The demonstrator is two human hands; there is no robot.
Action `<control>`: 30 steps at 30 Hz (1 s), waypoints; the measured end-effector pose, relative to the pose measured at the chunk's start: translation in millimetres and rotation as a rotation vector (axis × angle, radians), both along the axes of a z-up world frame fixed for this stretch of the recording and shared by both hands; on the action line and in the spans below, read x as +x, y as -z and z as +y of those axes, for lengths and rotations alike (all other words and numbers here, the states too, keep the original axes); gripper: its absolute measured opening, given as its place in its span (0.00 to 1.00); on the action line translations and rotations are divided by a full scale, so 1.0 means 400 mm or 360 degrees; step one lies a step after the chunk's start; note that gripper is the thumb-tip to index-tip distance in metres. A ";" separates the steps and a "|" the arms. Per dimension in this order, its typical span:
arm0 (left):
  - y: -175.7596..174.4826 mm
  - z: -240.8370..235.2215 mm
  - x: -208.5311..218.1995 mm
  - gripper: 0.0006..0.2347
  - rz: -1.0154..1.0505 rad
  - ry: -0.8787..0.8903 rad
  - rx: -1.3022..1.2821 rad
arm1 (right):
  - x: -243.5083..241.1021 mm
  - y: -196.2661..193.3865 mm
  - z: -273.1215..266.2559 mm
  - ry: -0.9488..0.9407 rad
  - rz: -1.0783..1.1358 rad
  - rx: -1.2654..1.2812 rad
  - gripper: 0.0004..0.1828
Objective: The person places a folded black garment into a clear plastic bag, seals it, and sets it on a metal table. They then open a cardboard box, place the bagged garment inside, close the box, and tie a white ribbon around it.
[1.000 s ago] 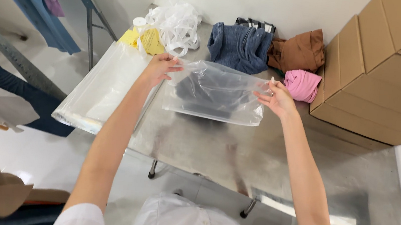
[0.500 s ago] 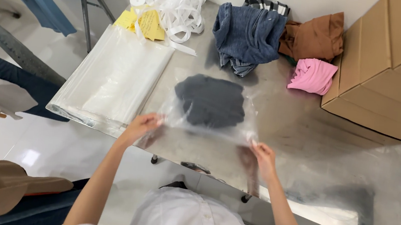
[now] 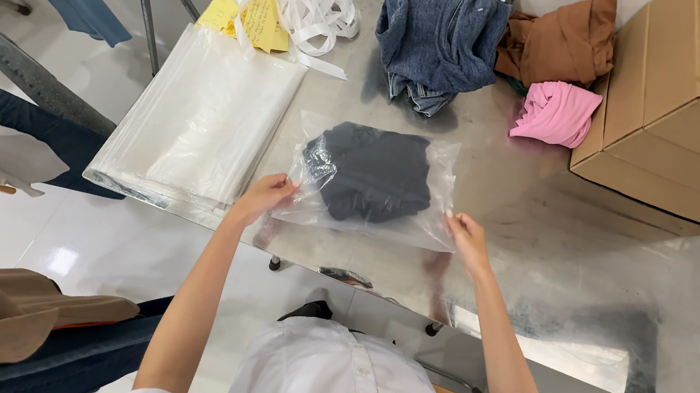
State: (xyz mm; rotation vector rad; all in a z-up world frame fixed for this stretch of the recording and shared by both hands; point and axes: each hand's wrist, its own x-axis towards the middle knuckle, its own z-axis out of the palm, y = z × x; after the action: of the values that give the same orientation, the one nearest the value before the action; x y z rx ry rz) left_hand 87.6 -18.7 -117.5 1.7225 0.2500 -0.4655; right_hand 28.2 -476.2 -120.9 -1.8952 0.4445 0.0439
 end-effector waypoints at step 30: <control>-0.153 -0.349 -0.080 0.24 -0.0937 -0.0201 0.1714 | 0.030 -0.233 0.416 -0.0350 -0.0523 -0.1646 0.31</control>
State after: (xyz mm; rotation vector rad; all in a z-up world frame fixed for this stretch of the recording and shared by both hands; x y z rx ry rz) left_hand 55.6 -158.5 -56.2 2.7681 0.1819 0.3795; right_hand 40.0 -309.9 -27.9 -2.8894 -0.0063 -0.4225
